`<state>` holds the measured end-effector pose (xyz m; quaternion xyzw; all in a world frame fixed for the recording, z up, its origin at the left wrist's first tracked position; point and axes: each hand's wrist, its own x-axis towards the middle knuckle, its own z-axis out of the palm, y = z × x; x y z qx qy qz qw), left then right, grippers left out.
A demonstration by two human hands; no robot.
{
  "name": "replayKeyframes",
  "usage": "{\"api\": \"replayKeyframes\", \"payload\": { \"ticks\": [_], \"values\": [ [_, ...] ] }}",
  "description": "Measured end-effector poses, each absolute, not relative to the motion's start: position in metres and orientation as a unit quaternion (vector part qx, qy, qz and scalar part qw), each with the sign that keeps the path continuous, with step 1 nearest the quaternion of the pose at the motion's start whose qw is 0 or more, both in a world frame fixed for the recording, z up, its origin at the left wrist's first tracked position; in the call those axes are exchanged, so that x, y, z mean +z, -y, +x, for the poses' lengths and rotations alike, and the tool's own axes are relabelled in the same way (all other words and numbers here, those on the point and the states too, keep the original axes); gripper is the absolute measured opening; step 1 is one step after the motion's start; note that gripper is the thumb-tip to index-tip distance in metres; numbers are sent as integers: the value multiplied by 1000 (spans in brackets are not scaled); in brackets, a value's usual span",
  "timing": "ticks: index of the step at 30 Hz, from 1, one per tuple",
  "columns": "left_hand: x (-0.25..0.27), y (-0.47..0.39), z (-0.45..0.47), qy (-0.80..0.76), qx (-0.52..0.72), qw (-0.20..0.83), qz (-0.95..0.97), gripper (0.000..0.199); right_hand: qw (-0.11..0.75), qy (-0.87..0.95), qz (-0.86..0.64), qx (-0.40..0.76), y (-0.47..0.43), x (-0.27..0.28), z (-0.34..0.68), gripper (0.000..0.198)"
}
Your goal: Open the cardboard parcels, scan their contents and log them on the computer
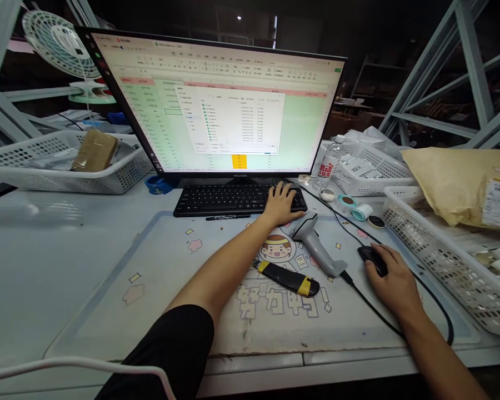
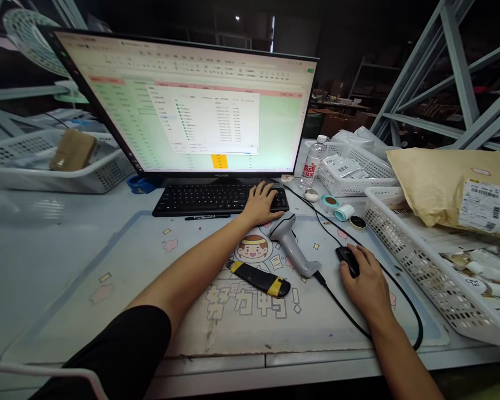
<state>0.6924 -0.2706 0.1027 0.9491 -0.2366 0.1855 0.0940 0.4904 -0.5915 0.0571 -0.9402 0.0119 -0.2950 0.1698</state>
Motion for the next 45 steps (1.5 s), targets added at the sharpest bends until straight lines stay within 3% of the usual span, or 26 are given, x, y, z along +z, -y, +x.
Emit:
{"api": "replayKeyframes", "payload": {
  "ticks": [5,13,27,33,40,45],
  "values": [
    [103,269,682,291,171,87,937,51,170,-7,-940,-296,591,58,490,52],
    [108,251,690,175,245,187,935,64,173,-8,-941,-290,590,61,489,54],
    [100,250,689,200,177,138,954,63,172,-25,-945,-276,602,48,494,62],
    [102,249,687,194,188,156,950,72,172,-37,-947,-268,602,48,495,67],
    [98,248,687,200,190,162,947,68,164,-33,-952,-255,602,48,494,68],
    [133,249,679,217,217,167,937,53,145,-47,-959,-240,603,45,494,64]
  ]
}}
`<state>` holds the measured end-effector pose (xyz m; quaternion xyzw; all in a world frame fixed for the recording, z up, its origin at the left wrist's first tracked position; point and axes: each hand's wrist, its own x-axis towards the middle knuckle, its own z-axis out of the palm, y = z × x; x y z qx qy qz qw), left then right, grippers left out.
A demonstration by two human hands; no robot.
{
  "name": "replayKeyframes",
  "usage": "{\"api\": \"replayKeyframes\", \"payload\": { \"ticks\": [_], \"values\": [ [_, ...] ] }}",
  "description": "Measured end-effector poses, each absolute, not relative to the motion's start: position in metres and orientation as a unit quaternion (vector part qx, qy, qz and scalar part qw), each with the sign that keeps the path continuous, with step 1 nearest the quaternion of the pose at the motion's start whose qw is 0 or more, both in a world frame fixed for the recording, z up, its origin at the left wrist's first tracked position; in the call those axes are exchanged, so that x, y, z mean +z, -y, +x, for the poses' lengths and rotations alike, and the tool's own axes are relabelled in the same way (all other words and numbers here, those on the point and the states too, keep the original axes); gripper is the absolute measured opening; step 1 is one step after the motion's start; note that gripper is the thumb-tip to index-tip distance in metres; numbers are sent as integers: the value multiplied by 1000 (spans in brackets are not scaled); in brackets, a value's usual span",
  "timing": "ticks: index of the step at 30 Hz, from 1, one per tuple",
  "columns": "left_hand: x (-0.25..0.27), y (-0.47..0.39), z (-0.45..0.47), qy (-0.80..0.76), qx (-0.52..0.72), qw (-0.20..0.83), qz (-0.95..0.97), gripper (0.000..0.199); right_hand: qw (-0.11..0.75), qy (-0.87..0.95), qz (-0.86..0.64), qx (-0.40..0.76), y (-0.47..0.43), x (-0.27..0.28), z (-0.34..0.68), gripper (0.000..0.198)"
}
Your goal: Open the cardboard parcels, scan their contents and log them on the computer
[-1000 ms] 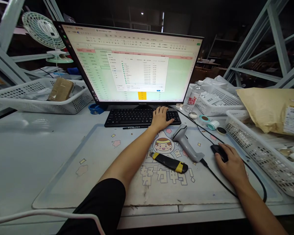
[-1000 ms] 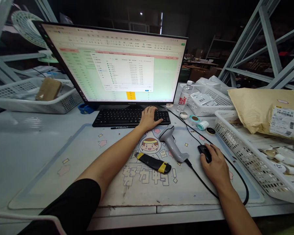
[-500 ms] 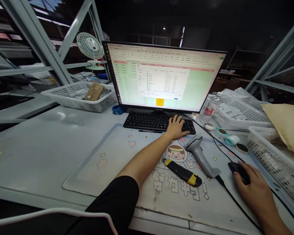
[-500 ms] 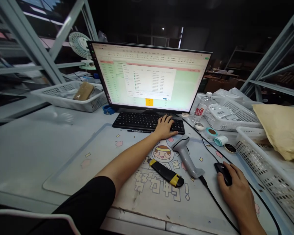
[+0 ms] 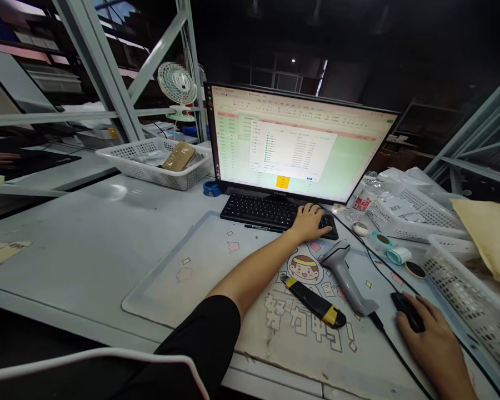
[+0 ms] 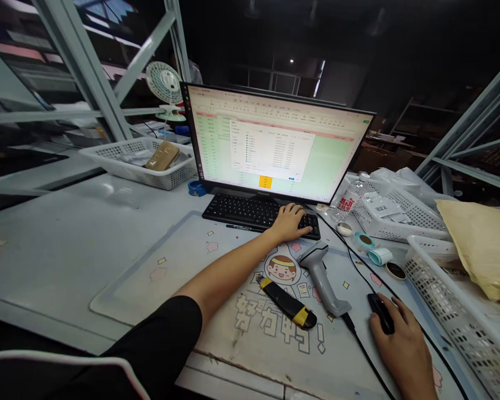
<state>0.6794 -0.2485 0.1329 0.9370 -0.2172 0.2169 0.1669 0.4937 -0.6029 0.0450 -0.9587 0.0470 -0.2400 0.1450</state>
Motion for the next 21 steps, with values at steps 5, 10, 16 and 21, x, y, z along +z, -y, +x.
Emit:
{"api": "replayKeyframes", "payload": {
  "ticks": [5,10,16,21],
  "values": [
    [182,217,658,254,194,196,927,40,133,-51,-957,-252,602,40,497,61],
    [177,133,632,175,185,176,951,32,127,-65,-956,-256,610,34,506,63],
    [142,27,594,31,186,166,968,37,95,-84,-956,-266,602,36,504,64],
    [108,-13,581,-32,180,165,969,57,74,-86,-958,-265,600,37,503,61]
  ]
}}
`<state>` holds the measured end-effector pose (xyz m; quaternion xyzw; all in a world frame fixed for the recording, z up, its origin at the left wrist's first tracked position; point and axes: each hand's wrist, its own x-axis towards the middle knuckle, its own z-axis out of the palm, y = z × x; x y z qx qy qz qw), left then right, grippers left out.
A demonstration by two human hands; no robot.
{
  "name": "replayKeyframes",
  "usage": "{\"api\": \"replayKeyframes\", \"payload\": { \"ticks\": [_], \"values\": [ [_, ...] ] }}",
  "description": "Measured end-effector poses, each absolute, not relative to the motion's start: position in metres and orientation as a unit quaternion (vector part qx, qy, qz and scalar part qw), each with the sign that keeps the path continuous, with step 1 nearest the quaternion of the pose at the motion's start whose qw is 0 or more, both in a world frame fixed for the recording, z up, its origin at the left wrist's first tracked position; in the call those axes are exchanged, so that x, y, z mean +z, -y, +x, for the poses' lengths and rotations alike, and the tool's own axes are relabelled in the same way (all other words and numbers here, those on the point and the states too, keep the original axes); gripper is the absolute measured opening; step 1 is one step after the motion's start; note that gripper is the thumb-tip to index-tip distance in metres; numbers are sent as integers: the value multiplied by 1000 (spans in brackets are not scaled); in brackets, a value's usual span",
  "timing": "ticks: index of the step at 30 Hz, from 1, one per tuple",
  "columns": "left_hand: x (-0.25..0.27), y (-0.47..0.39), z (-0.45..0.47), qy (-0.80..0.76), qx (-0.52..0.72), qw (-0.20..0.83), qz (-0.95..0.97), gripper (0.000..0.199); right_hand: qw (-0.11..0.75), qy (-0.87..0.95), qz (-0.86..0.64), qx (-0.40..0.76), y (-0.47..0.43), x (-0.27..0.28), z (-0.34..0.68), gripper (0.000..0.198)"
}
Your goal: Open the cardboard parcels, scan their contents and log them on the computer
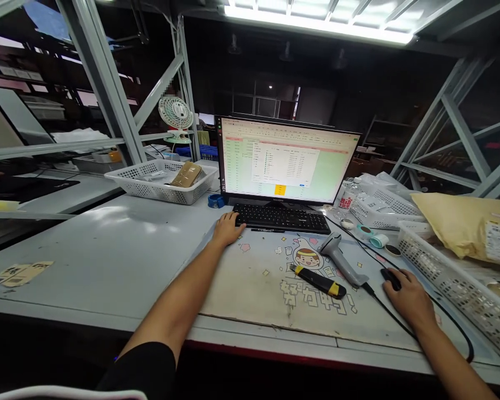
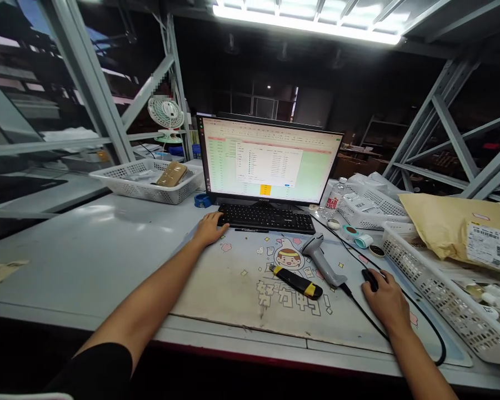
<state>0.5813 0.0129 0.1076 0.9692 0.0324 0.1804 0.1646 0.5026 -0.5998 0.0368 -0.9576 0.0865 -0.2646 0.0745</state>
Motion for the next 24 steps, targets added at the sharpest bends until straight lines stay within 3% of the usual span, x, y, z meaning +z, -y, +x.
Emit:
{"api": "replayKeyframes", "payload": {
  "ticks": [6,24],
  "values": [
    [89,-16,588,-19,132,162,978,73,67,-88,-957,-269,598,38,501,58],
    [83,-22,593,-13,117,169,979,76,60,-88,-964,-246,602,38,502,60]
  ]
}}
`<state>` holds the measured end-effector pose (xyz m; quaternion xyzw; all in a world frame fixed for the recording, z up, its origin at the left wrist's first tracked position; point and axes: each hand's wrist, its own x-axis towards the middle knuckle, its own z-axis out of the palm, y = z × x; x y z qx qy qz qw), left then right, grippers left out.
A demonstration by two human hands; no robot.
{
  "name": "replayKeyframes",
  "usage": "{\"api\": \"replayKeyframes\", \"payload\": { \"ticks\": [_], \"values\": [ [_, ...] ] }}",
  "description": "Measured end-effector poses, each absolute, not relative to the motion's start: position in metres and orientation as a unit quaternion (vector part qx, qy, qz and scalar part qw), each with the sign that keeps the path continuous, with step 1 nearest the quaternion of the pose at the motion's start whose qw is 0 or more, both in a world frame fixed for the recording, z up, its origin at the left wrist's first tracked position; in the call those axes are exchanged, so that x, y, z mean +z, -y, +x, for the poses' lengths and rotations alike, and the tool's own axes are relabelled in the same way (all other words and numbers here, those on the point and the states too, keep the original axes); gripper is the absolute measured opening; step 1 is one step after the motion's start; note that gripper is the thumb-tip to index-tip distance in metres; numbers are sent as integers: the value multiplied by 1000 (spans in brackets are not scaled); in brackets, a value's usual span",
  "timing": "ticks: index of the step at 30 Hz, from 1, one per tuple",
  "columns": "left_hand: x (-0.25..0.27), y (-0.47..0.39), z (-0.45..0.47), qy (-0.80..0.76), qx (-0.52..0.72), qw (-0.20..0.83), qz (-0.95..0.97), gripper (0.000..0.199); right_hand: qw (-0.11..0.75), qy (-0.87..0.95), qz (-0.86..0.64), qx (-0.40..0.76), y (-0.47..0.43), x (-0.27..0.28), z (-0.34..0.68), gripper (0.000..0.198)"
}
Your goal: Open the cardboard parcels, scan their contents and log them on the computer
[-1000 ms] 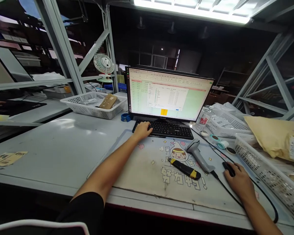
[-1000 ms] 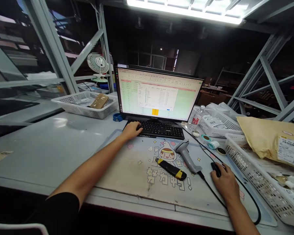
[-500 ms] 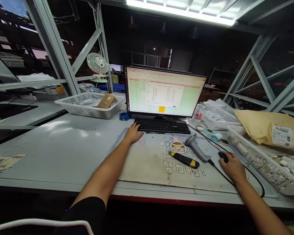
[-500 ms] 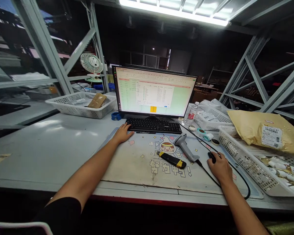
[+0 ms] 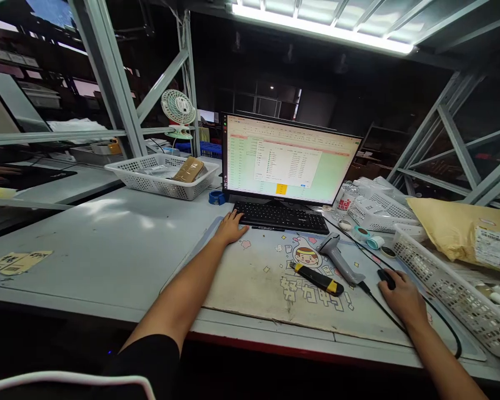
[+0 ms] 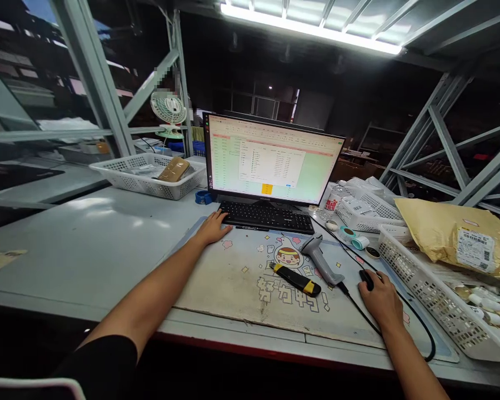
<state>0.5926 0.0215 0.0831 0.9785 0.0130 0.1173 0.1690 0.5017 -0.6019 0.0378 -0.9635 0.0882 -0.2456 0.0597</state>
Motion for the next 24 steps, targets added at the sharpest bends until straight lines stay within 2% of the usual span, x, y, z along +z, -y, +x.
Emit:
{"api": "replayKeyframes", "payload": {
  "ticks": [13,18,24],
  "values": [
    [86,-20,587,-11,115,171,978,75,88,-84,-960,-252,609,31,511,69],
    [92,-19,580,-13,121,173,977,74,129,-76,-941,-303,607,27,516,60],
    [90,-19,580,-14,123,185,975,73,154,-65,-938,-305,602,39,510,57]
  ]
}}
